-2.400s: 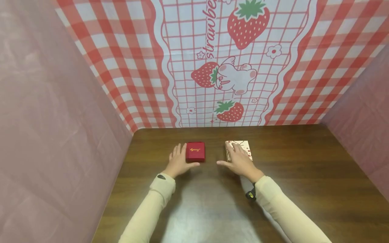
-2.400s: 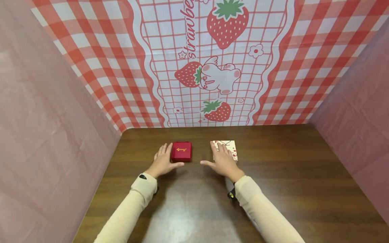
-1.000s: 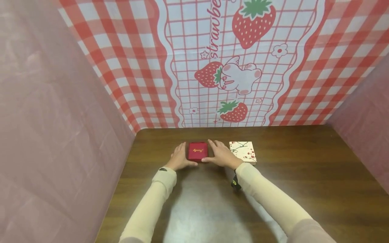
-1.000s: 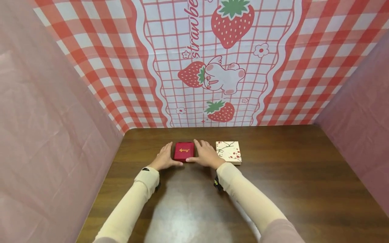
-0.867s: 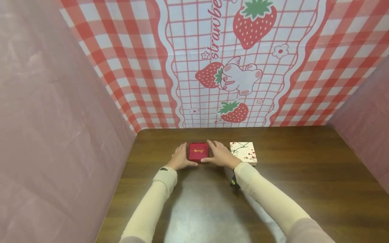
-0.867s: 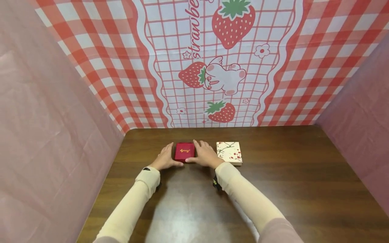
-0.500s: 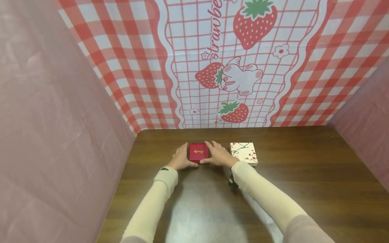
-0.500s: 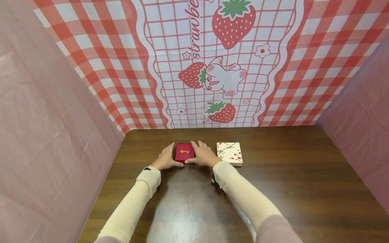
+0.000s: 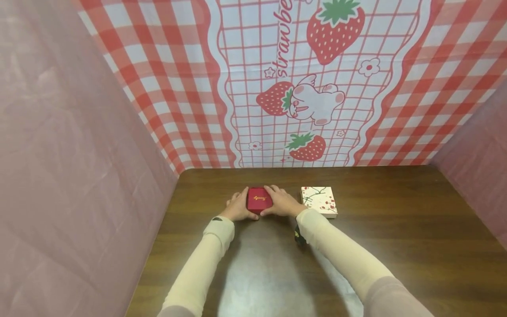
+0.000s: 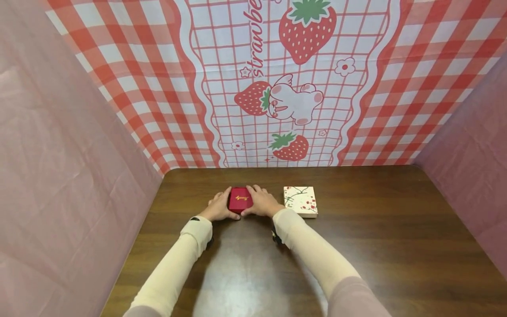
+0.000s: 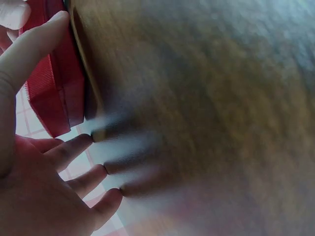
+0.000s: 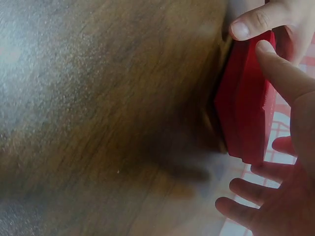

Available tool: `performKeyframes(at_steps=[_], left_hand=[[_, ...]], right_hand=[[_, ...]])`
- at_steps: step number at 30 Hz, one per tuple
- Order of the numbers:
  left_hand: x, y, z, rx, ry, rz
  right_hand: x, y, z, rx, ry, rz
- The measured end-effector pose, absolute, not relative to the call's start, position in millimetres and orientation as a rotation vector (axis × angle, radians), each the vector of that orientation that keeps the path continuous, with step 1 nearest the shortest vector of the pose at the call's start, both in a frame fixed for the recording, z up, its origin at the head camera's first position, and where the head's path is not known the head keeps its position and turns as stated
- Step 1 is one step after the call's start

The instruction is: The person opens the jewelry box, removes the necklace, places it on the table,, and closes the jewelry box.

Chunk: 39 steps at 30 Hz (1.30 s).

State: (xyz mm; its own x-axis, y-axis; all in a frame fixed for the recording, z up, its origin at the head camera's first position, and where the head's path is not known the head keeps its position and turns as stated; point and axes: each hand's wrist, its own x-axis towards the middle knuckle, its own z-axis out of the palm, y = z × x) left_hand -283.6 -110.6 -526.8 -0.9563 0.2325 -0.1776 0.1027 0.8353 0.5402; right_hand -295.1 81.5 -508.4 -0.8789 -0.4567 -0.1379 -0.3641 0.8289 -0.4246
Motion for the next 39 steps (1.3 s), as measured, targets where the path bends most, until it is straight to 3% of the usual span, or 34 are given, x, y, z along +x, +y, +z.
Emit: performKeyframes(at_steps=[39], left_hand=[[-285.7,-107.5,-534.2,0.334,2.831,0.845]], right_hand=[[-294.7,82.4,-511.3,-0.639,2.796,-0.535]])
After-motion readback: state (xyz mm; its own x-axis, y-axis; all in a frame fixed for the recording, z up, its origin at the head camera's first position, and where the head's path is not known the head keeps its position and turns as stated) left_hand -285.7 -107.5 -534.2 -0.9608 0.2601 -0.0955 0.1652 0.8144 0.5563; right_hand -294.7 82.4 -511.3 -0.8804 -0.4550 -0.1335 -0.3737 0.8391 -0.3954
